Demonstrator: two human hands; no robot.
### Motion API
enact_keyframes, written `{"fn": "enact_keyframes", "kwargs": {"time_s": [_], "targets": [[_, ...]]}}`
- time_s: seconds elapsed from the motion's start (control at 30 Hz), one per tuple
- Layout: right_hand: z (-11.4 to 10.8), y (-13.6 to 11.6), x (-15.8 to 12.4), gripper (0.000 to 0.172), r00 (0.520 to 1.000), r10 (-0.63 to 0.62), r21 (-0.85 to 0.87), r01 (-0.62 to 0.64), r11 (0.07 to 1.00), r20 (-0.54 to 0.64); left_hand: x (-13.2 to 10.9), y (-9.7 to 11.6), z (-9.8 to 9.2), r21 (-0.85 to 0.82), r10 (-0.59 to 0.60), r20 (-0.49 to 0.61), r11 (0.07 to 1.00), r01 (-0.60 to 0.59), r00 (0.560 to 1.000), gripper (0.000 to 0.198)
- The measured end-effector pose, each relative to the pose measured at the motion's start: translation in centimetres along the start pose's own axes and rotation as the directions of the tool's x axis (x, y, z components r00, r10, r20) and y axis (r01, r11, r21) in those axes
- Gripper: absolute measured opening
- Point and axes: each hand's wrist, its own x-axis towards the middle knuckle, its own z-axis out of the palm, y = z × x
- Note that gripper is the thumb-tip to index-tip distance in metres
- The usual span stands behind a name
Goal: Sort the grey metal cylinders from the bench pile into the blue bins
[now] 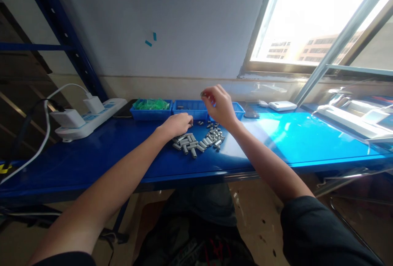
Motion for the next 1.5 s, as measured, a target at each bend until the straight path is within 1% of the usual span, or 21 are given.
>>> {"fn": "enact_keyframes", "kwargs": {"time_s": [0.03, 0.07, 0.1, 0.17, 0.23, 0.3, 0.37, 0.43, 0.53, 0.6, 0.67, 0.73, 0.8, 0.87, 0.93, 0.97, 1.03, 1.13, 1.23, 1.3, 1.5], "targets": [[0.0, 0.3, 0.6, 0.031, 0.995, 0.040, -0.004, -0.041, 0.999, -0.096, -0.2, 0.1, -0.3, -0.013, -0.019, -0.001, 1.000, 0.019, 1.000, 0.023], [0.2, 0.7, 1.1, 0.032, 0.990, 0.066, -0.016, -0.068, 0.998, -0.125, -0.4, 0.3, -0.5, -0.027, -0.028, -0.026, 0.999, 0.027, 0.999, 0.022], [0.4, 1.3, 1.5, 0.032, 0.992, 0.078, -0.037, -0.082, 0.996, -0.094, -0.7, 0.5, -0.8, -0.044, -0.023, -0.076, 0.999, 0.020, 0.997, 0.022], [0.9, 2.6, 1.9, 0.030, 0.994, 0.088, -0.090, -0.083, 0.992, 0.060, -1.1, 1.1, -1.5, -0.089, 0.006, -0.233, 0.996, -0.027, 0.973, 0.022], [1.0, 3.9, 1.7, 0.031, 0.982, 0.122, -0.139, -0.103, 0.985, 0.141, -1.4, 1.6, -2.4, -0.127, 0.019, -0.401, 0.989, -0.076, 0.916, 0.024], [0.5, 4.9, 1.2, 0.031, 0.982, 0.169, -0.167, -0.152, 0.974, 0.090, -1.2, 1.8, -3.5, -0.149, 0.004, -0.530, 0.984, -0.098, 0.848, 0.024], [-0.1, 5.2, 0.4, 0.028, 0.982, 0.171, -0.170, -0.156, 0.973, 0.079, -0.5, 1.4, -4.4, -0.166, -0.047, -0.603, 0.984, -0.068, 0.796, 0.024], [-0.1, 4.8, -0.3, 0.023, 0.971, 0.118, -0.154, -0.086, 0.984, 0.208, 0.6, 0.4, -4.6, -0.177, -0.118, -0.633, 0.984, 0.005, 0.765, 0.023], [1.2, 3.3, -1.3, 0.021, 0.890, 0.034, -0.126, 0.027, 0.992, 0.455, 1.9, -1.2, -3.6, -0.158, -0.190, -0.637, 0.981, 0.114, 0.747, 0.025], [2.4, 2.1, -1.9, 0.020, 0.842, 0.033, -0.157, 0.062, 0.986, 0.538, 2.0, -1.7, -2.3, -0.119, -0.146, -0.614, 0.989, 0.093, 0.776, 0.027], [3.2, 1.2, -2.2, 0.019, 0.821, 0.034, -0.194, 0.095, 0.976, 0.570, 1.7, -1.5, -1.2, -0.076, -0.039, -0.551, 0.997, -0.004, 0.834, 0.026], [3.1, 0.8, -2.1, 0.023, 0.819, 0.024, -0.205, 0.114, 0.972, 0.574, 1.2, -0.8, -0.4, -0.069, 0.059, -0.453, 0.993, -0.101, 0.890, 0.027], [2.2, 1.2, -1.7, 0.026, 0.842, 0.008, -0.176, 0.103, 0.979, 0.540, 1.1, 0.1, 0.1, -0.110, 0.089, -0.351, 0.985, -0.136, 0.932, 0.028], [0.9, 2.3, -1.1, 0.025, 0.918, 0.019, -0.145, 0.042, 0.989, 0.396, 1.3, 0.9, 0.5, -0.156, 0.111, -0.251, 0.976, -0.153, 0.962, 0.031], [-0.2, 4.0, -0.6, 0.024, 0.983, 0.089, -0.147, -0.066, 0.987, 0.158, 1.6, 1.4, 0.8, -0.175, 0.166, -0.147, 0.966, -0.191, 0.975, 0.033], [-0.6, 4.9, -0.4, 0.024, 0.988, 0.142, -0.168, -0.131, 0.977, 0.058, 1.7, 1.5, 0.9, -0.174, 0.191, -0.105, 0.963, -0.207, 0.976, 0.032], [-0.8, 6.5, -0.5, 0.024, 0.974, 0.225, -0.226, -0.220, 0.949, -0.004, 1.7, 1.5, 0.9, -0.163, 0.202, -0.065, 0.964, -0.210, 0.977, 0.030], [-0.2, 7.1, -1.0, 0.025, 0.966, 0.246, -0.246, -0.222, 0.944, 0.074, 1.6, 1.3, 0.5, -0.147, 0.134, -0.130, 0.977, -0.153, 0.982, 0.025], [0.8, 5.3, -1.3, 0.027, 0.975, 0.148, -0.140, -0.125, 0.982, 0.167, 1.5, 0.9, -0.2, -0.187, 0.037, -0.245, 0.979, -0.085, 0.969, 0.023], [1.5, 3.7, -1.4, 0.026, 0.963, 0.069, -0.080, -0.050, 0.996, 0.261, 1.4, 0.6, -0.4, -0.220, -0.014, -0.259, 0.974, -0.045, 0.966, 0.024], [4.3, 1.2, -2.1, 0.027, 0.830, -0.113, -0.039, 0.160, 0.986, 0.547, 1.0, -0.3, -1.0, -0.172, -0.112, -0.156, 0.982, 0.084, 0.981, 0.030]]}}
